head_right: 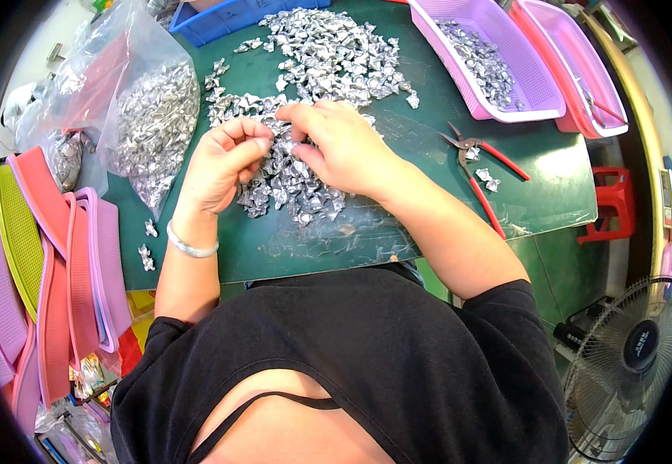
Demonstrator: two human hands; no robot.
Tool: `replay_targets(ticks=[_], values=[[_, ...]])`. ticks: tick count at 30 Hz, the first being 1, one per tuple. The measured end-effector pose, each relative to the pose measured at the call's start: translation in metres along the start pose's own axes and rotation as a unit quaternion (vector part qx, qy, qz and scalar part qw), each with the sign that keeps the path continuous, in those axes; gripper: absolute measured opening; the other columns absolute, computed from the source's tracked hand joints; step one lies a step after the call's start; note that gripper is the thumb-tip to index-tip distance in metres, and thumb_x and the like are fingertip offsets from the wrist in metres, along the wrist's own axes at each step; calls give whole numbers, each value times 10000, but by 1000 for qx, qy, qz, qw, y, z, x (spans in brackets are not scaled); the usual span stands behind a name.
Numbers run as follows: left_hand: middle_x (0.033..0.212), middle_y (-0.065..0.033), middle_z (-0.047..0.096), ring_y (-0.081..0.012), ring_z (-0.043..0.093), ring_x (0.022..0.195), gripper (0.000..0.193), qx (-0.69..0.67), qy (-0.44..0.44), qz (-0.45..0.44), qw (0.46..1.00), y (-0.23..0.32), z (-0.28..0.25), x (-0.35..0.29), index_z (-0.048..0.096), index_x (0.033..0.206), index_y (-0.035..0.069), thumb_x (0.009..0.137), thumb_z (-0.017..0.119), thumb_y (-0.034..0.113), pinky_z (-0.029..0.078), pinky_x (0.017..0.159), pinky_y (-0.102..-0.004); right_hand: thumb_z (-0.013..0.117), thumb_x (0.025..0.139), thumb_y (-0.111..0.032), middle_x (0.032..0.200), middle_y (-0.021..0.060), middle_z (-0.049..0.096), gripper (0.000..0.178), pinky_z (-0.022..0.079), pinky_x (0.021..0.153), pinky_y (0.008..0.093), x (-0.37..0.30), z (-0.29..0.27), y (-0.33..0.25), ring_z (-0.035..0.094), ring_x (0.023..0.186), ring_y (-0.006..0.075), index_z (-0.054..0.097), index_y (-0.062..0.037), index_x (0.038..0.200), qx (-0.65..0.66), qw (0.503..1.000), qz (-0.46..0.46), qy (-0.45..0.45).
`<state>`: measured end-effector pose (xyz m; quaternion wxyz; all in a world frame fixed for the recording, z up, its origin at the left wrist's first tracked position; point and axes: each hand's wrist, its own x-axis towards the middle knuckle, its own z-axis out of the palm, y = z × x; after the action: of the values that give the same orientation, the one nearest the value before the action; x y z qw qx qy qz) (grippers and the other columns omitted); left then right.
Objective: The person repeatedly picks up small silver metal pieces from a green table and manipulates them with both hands. They appear to be snapping or fitting the pieces together and placing them back onto the pile. The task continues throughout the clip without a visible final assembly or destination.
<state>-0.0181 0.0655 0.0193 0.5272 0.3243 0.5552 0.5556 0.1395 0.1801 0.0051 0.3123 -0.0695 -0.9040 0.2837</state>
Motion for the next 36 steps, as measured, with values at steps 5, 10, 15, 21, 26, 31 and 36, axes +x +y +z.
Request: replay_targets(ticks=[5, 10, 15, 21, 26, 31, 36], values=[[569, 35, 501, -36, 400, 518, 152, 295, 80, 115, 945, -10, 10, 4, 635, 881, 20, 744, 610, 80, 344, 475, -211, 583, 723, -1, 725, 49, 569, 345, 446, 655, 317, -1, 3, 5, 561, 705, 215, 516, -36, 1060, 66, 997, 46, 14], [599, -32, 558, -69, 464, 519, 153, 350, 70, 140, 923, -10, 13, 4, 643, 889, 33, 751, 604, 87, 392, 502, -234, 572, 725, 34, 736, 41, 564, 394, 460, 649, 274, -2, 3, 8, 563, 693, 164, 504, -30, 1107, 57, 998, 39, 4], [640, -85, 592, -91, 509, 536, 160, 376, 78, 180, 906, -14, 13, 5, 641, 897, 34, 750, 604, 85, 419, 525, -246, 598, 693, -28, 704, 43, 563, 392, 432, 658, 353, -2, 0, 4, 543, 721, 253, 509, -58, 1074, 81, 996, 50, 0], [673, -54, 618, -69, 515, 565, 147, 342, 80, 146, 925, -11, 14, 4, 646, 885, 28, 756, 605, 84, 422, 534, -230, 598, 693, 33, 708, 33, 557, 436, 455, 641, 291, -3, 4, 5, 552, 672, 178, 500, -48, 1111, 193, 976, 93, 46], [612, 6, 574, -52, 472, 540, 142, 267, 64, 156, 949, -10, 15, 4, 646, 863, 15, 759, 612, 105, 394, 502, -225, 597, 699, 44, 718, 29, 557, 445, 458, 619, 274, -3, 3, 6, 551, 659, 156, 497, -47, 1123, 173, 981, 65, 62], [552, 24, 510, -32, 430, 527, 132, 274, 52, 123, 952, -7, 16, 3, 631, 782, 7, 760, 619, 136, 354, 484, -209, 601, 697, 40, 735, 39, 565, 451, 460, 620, 283, -2, 2, 4, 561, 672, 171, 496, -50, 1126, 139, 987, 36, 69], [557, 43, 499, -17, 398, 525, 165, 223, 63, 124, 965, -11, 14, 6, 605, 705, 10, 798, 594, 146, 322, 468, -200, 587, 716, 59, 774, 43, 569, 493, 454, 703, 241, -2, -2, 5, 550, 734, 100, 464, -39, 1183, 142, 988, 35, 59]])
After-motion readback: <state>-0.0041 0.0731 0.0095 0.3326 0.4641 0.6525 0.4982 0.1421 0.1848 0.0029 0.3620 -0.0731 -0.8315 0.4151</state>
